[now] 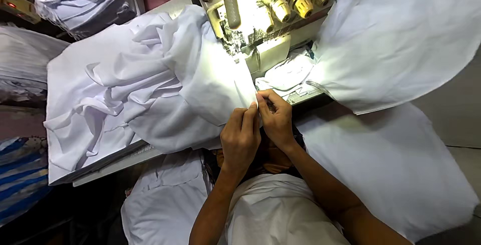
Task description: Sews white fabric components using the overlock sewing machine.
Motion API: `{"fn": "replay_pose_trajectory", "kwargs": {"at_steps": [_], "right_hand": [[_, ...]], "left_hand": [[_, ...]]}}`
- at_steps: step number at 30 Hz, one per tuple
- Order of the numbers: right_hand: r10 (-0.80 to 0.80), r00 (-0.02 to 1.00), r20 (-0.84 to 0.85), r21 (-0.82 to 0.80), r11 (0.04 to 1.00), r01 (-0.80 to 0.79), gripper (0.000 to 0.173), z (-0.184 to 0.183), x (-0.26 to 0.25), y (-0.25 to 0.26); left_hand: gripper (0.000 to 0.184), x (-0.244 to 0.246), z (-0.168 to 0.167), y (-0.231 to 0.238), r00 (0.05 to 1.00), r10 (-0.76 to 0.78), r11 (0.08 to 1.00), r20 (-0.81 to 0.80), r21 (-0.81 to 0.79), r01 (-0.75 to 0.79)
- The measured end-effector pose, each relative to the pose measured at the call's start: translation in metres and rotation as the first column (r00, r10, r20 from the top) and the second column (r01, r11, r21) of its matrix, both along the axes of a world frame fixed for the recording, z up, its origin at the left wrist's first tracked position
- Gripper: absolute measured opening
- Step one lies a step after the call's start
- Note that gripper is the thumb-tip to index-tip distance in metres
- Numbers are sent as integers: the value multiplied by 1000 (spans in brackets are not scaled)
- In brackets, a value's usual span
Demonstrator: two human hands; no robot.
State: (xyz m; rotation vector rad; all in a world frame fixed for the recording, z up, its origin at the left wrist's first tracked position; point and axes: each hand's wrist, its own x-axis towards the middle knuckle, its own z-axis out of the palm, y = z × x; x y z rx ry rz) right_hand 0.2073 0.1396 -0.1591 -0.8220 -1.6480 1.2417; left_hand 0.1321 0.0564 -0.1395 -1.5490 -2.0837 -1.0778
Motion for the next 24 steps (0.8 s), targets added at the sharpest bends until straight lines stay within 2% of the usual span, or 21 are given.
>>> {"fn": "replay_pose_trajectory", "kwargs": {"at_steps": [24], "right_hand": [[20, 1000, -12, 1, 1000, -20, 16, 6, -3, 4]], "left_hand": [[16, 1, 12, 11, 997, 51, 999, 61, -12, -51]]}}
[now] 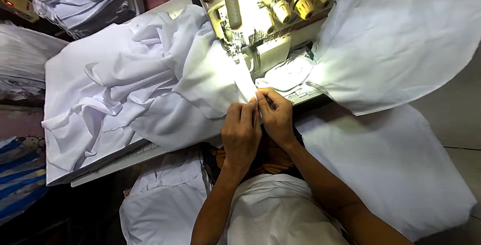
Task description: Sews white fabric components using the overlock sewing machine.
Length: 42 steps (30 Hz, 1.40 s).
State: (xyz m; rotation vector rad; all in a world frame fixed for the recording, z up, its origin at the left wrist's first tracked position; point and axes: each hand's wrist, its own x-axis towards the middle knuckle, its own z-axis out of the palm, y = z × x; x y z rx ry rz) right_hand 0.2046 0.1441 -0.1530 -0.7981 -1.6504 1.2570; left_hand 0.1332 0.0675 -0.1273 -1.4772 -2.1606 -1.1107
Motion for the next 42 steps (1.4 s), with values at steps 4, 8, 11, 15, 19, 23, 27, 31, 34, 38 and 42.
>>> {"fn": "replay_pose_trajectory", "kwargs": {"at_steps": [4, 8, 11, 15, 19, 23, 27, 31, 34, 38, 42], "right_hand": [[47, 999, 3, -8, 999, -47, 18, 4, -2, 8], [133, 991, -21, -67, 989, -134, 20, 10, -1, 17], [220, 971, -88, -166, 958, -232, 24, 14, 2, 24], [285, 956, -64, -203, 935, -292, 31, 20, 6, 32], [239, 971, 23, -191, 954, -230, 15, 24, 5, 33], [258, 966, 27, -174, 953, -250, 13, 28, 9, 33], [308, 951, -4, -193, 933, -303, 11, 28, 9, 34], [306, 952, -24, -194, 932, -305, 13, 29, 10, 34], [300, 954, -5, -189, 936, -296, 12, 28, 10, 34], [348, 937, -37, -237, 907, -347, 15, 24, 3, 29], [393, 911, -125, -298, 861, -412, 22, 24, -1, 26]], "left_hand": [[16, -4, 2, 6, 1000, 14, 1000, -26, 9, -13], [16, -11, 4, 12, 995, -3, 1000, -100, 20, 5], [16, -13, 5, 12, 982, -19, 1000, -190, -6, 19], [21, -18, 0, 3, 948, -185, 980, -259, -118, 159], [29, -50, -8, -34, 913, -402, 913, -65, -105, 394], [53, -126, -17, -94, 987, 131, 979, -96, -143, -144], [28, -200, -31, -125, 951, 241, 939, -194, -200, -279], [19, -249, 17, -145, 996, 67, 987, -67, -144, -76], [27, -316, 74, -151, 992, 97, 968, -79, -223, -112], [27, -325, 145, -59, 982, 149, 902, -117, -390, -184], [34, -253, 151, -4, 955, -146, 859, -259, -512, -7]]}}
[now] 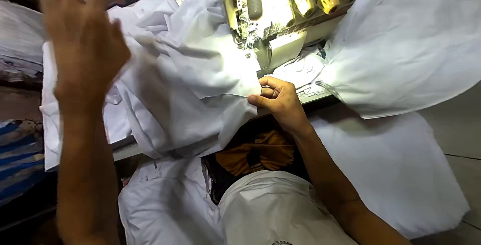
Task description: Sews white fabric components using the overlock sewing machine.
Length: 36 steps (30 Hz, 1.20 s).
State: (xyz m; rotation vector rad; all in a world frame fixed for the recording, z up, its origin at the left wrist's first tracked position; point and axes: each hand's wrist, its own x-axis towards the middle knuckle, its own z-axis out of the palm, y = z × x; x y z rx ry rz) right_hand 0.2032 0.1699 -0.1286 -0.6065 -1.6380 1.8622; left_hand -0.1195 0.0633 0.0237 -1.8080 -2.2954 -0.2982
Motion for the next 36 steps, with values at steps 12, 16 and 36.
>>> {"fn": "replay_pose_trajectory", "kwargs": {"at_steps": [12, 16, 36], "right_hand": [[69, 996, -49, -12, 997, -70, 31, -7, 18, 8], [56, 996, -72, -36, 998, -59, 31, -8, 17, 5], [-25, 999, 21, 68, 997, 23, 21, 6, 19, 11]], "left_hand": [[19, 156, -112, 8, 868, -468, 832, -169, 249, 497], [19, 169, -117, 4, 901, -409, 856, -147, 281, 434], [24, 221, -156, -7, 975, -221, 893, -32, 396, 215]]}}
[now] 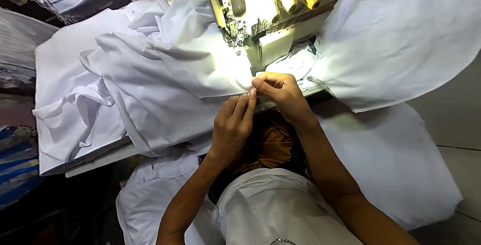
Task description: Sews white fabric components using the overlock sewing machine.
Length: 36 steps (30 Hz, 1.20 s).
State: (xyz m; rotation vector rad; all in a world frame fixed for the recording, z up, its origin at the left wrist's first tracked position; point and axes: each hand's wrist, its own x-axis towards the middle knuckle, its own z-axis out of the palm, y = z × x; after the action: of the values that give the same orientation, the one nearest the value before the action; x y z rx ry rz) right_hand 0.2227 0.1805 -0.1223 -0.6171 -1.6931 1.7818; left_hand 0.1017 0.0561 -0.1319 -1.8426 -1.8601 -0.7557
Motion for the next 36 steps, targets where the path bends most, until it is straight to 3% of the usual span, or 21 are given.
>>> {"fn": "replay_pose_trajectory", "kwargs": {"at_steps": [6, 9, 13, 15, 18, 24, 30, 36], "right_hand": [[-111, 985, 133, 193, 978, 84, 12, 2, -11, 10], [-167, 975, 143, 241, 962, 129, 12, 2, -6, 1], [-259, 957, 134, 264, 940, 217, 8, 1, -5, -7], [-281, 953, 117, 250, 937, 246, 17, 2, -7, -11], [-304, 950, 77, 268, 924, 274, 37, 5, -9, -14], [-336, 942, 0, 365, 877, 313, 24, -8, -12, -14], [-328, 945, -7, 402, 864, 303, 23, -5, -22, -4], [-366, 927, 85, 408, 861, 302, 25, 5, -32, 2]], "left_hand": [[24, -2, -3, 0, 999, -30, 1000, 13, -4, 30], [25, 2, -5, 1, 996, 86, 996, 3, 1, -86], [52, 5, -7, 12, 984, 166, 986, 56, -19, -166], [64, 1, -7, 20, 979, 201, 978, 40, -58, -198], [61, -10, -9, 24, 962, 272, 957, -22, -95, -273], [65, -31, -10, -6, 926, 376, 921, -49, -93, -379], [85, -55, -7, -10, 944, 329, 931, -11, -164, -326], [120, -99, 7, -4, 961, 203, 930, 186, -344, -130]]}}
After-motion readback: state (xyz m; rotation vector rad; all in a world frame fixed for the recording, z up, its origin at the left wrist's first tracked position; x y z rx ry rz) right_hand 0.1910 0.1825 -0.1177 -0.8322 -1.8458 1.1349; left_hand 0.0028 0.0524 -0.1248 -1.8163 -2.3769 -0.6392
